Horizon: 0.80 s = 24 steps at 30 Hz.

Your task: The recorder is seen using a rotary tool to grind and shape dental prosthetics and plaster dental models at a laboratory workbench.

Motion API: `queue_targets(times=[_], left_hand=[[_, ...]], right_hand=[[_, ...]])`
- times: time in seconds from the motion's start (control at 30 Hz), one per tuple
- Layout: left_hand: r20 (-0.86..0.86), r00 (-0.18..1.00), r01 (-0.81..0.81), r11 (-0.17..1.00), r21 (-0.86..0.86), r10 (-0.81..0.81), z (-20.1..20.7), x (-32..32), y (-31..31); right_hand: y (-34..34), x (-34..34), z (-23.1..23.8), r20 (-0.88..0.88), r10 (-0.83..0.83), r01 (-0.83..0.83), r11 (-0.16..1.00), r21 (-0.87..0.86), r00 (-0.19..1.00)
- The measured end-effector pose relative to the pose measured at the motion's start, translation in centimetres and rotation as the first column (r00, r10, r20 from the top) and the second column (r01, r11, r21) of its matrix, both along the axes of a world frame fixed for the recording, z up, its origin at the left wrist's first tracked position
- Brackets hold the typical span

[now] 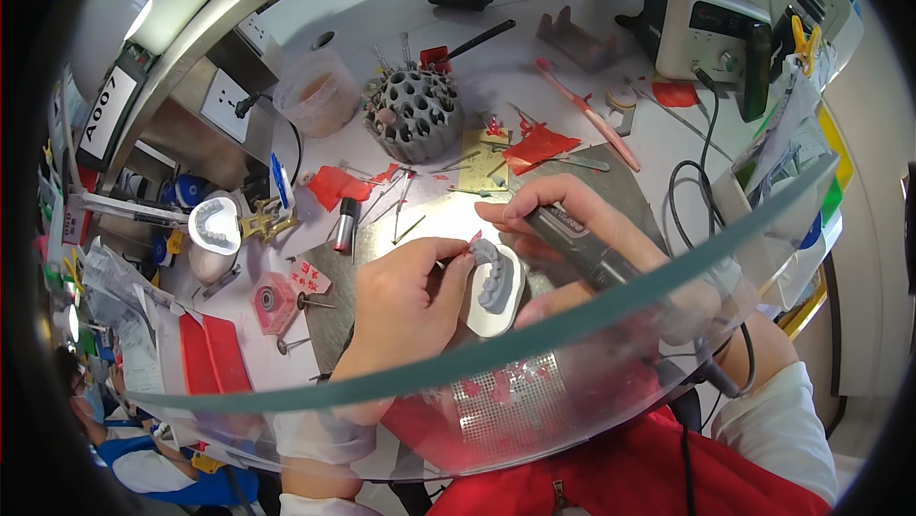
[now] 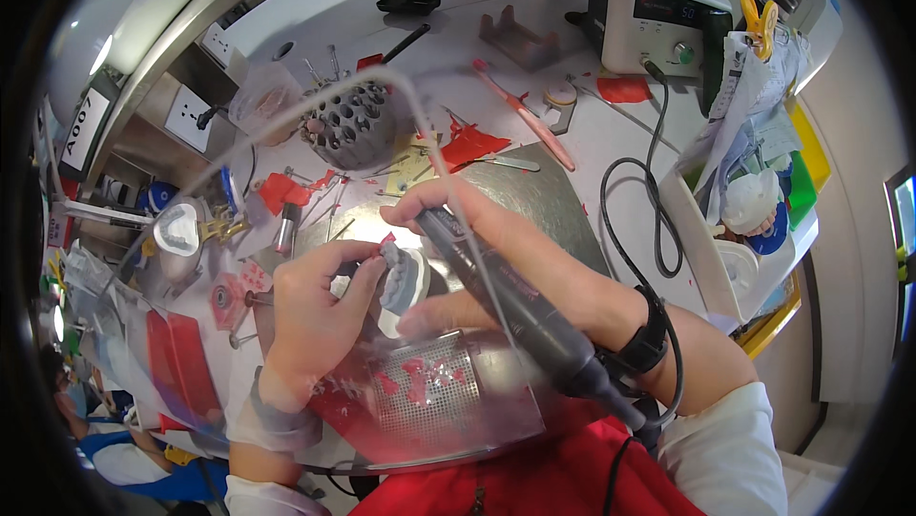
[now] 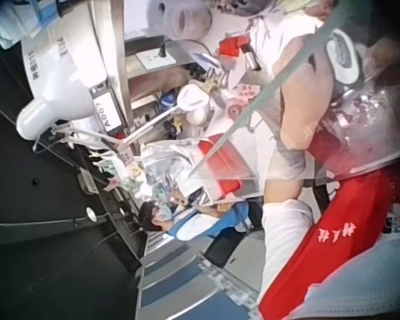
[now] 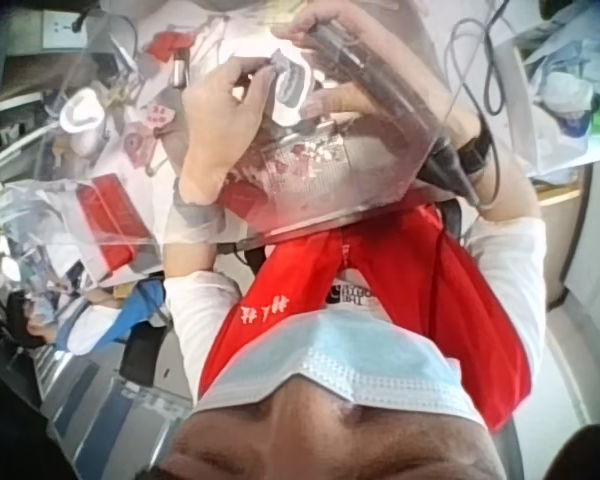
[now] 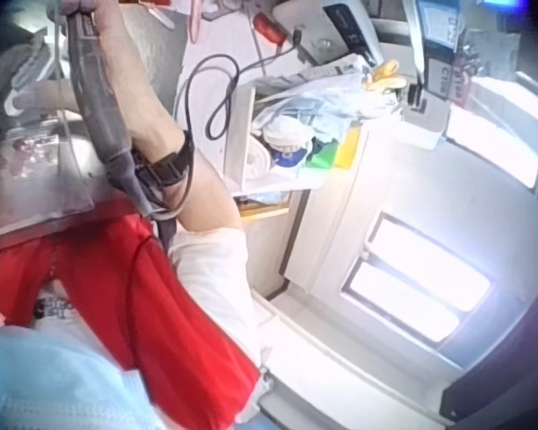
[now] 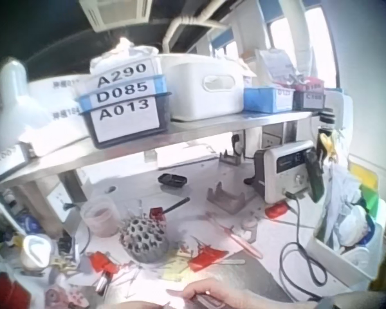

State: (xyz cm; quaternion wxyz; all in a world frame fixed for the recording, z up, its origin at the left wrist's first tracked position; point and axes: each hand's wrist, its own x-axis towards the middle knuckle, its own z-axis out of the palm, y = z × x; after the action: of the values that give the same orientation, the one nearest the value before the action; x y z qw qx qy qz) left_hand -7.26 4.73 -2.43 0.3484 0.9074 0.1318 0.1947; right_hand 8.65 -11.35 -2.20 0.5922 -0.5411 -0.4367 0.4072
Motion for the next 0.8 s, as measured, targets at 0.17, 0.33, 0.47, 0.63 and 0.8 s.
queue_targets(times=[0.17,0.33,0.47,0.63,0.8], left_hand=[[-0.058,0.988,-0.140,0.659,-0.739,0.145,0.5,-0.4,-0.8],[-0.004,1.000,-0.007,0.133,-0.991,0.029,0.8,-0.1,0.4],[-0.032,0.997,-0.036,-0.060,-0.998,-0.071,0.0,-0.5,0.9],[0.057,0.996,0.049,-0.125,-0.991,-0.067,-1.1,-0.5,0.8],[0.090,0.995,0.091,0.005,-0.996,-0.051,-0.7,-0.6,0.7]], right_hand=[[0.1,-1.1,0.3,-0.138,0.077,-0.078,0.997,0.001,0.987],[-0.2,-1.6,0.6,-0.391,0.043,-0.009,0.996,0.088,0.919],[-0.1,-1.5,0.8,-0.416,0.067,-0.027,0.994,0.103,0.907],[0.1,-1.2,-0.1,-0.191,0.087,-0.053,0.983,0.174,0.978],[-0.2,-0.8,-0.1,-0.126,0.138,-0.127,0.988,0.088,0.982]])
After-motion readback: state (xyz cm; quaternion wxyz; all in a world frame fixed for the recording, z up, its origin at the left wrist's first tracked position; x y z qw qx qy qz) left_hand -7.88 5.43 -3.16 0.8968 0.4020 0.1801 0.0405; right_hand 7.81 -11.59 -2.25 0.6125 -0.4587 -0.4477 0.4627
